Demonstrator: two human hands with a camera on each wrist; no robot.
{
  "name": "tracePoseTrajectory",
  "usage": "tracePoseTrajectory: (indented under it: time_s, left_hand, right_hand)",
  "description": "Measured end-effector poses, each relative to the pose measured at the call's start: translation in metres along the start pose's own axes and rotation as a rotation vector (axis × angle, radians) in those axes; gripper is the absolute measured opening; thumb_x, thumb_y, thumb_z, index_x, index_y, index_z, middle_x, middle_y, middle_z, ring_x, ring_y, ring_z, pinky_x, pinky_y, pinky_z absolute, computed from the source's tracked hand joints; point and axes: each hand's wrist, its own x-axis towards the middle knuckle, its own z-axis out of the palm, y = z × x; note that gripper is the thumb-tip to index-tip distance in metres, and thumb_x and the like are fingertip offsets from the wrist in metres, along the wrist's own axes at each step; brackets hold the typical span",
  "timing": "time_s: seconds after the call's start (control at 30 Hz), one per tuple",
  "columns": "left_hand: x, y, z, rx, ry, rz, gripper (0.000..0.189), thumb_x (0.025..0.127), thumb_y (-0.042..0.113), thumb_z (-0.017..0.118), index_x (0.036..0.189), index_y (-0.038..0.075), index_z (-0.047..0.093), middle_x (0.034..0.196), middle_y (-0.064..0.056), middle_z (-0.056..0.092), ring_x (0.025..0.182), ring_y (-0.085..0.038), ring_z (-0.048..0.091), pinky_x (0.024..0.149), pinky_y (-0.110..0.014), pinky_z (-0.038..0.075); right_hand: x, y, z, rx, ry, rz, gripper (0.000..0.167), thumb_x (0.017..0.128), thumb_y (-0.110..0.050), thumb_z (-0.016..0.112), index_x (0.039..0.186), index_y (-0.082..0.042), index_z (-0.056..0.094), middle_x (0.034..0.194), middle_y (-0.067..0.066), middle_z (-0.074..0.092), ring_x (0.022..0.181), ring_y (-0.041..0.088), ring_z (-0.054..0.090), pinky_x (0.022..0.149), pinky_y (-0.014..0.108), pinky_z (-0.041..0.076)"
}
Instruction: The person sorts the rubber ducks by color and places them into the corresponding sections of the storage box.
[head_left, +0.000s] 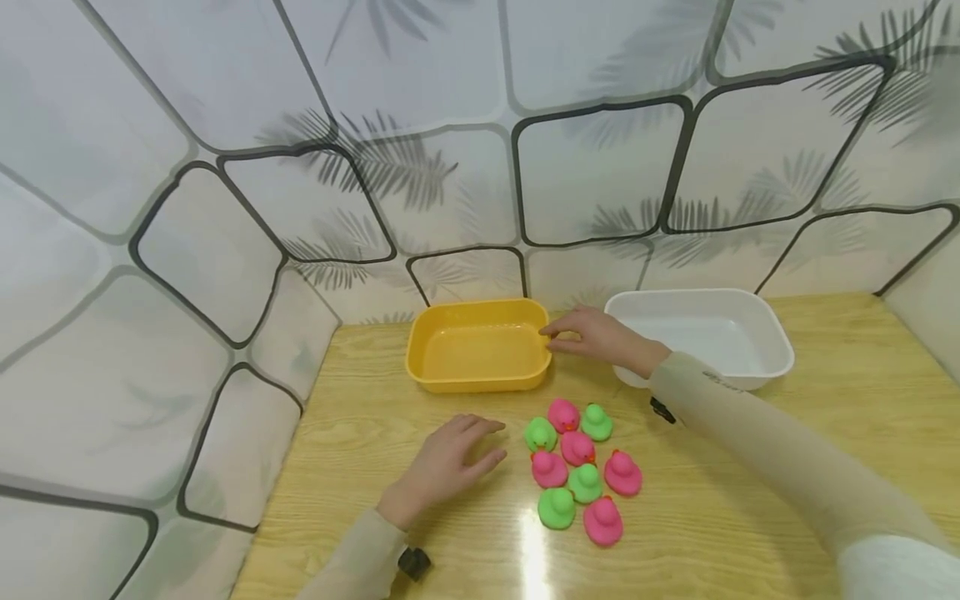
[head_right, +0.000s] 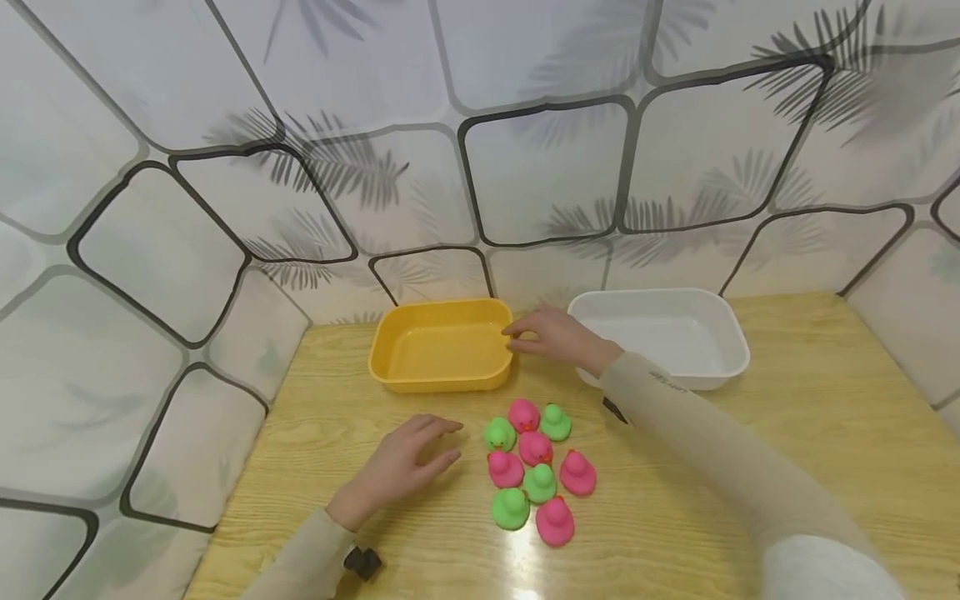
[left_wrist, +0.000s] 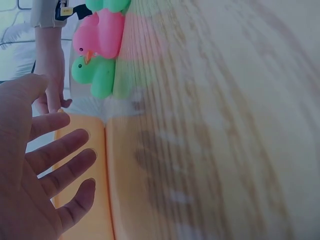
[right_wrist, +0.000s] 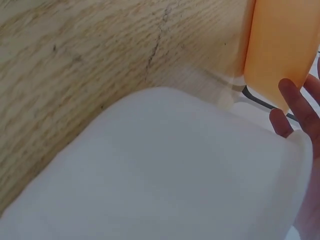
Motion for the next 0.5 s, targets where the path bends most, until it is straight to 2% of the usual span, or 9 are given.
tracePoseTrajectory:
  time_s: [0.03, 0.1, 0.37, 0.5]
  left_hand:
    - [0.0, 0.0004, -0.0001, 0.002, 0.0, 0.0, 0.04, 0.102, 0.039, 0.066, 0.133, 0.014, 0.068, 0.124, -0.004, 0.071, 0.116, -0.022, 0.066, 0.1, -0.043, 0.054]
    - [0.0002, 0.0011, 0.0, 0.004, -0.003, -0.002, 0.04, 0.102, 0.039, 0.066, 0.134, 0.014, 0.068, 0.124, -0.003, 0.071, 0.116, -0.022, 0.066, 0.1, -0.042, 0.054]
    - [0.0012, 0.0047, 0.0029, -0.025, -0.015, -0.019, 0.038, 0.104, 0.04, 0.064, 0.132, 0.015, 0.069, 0.123, -0.001, 0.071, 0.113, -0.019, 0.065, 0.096, -0.04, 0.056]
    - [0.0027, 0.0069, 0.0049, -0.03, -0.018, -0.021, 0.038, 0.104, 0.04, 0.063, 0.133, 0.016, 0.069, 0.124, -0.001, 0.071, 0.114, -0.018, 0.065, 0.096, -0.04, 0.056]
  right_hand:
    - [0.0005, 0.0, 0.0005, -0.004, 0.002, 0.003, 0.033, 0.099, -0.025, 0.072, 0.124, -0.003, 0.075, 0.122, 0.011, 0.075, 0.118, 0.035, 0.067, 0.119, 0.063, 0.028]
    - [0.0012, -0.0001, 0.001, -0.011, 0.008, 0.008, 0.033, 0.099, -0.026, 0.073, 0.122, -0.004, 0.076, 0.121, 0.011, 0.076, 0.116, 0.034, 0.067, 0.119, 0.062, 0.03]
    - [0.0026, 0.0028, 0.002, -0.038, 0.034, -0.002, 0.031, 0.098, -0.029, 0.074, 0.118, -0.005, 0.078, 0.117, 0.009, 0.077, 0.111, 0.032, 0.069, 0.11, 0.056, 0.043]
    - [0.0016, 0.004, 0.0014, -0.04, 0.052, -0.001, 0.033, 0.097, -0.029, 0.076, 0.118, -0.003, 0.077, 0.118, 0.012, 0.076, 0.113, 0.034, 0.069, 0.114, 0.059, 0.039]
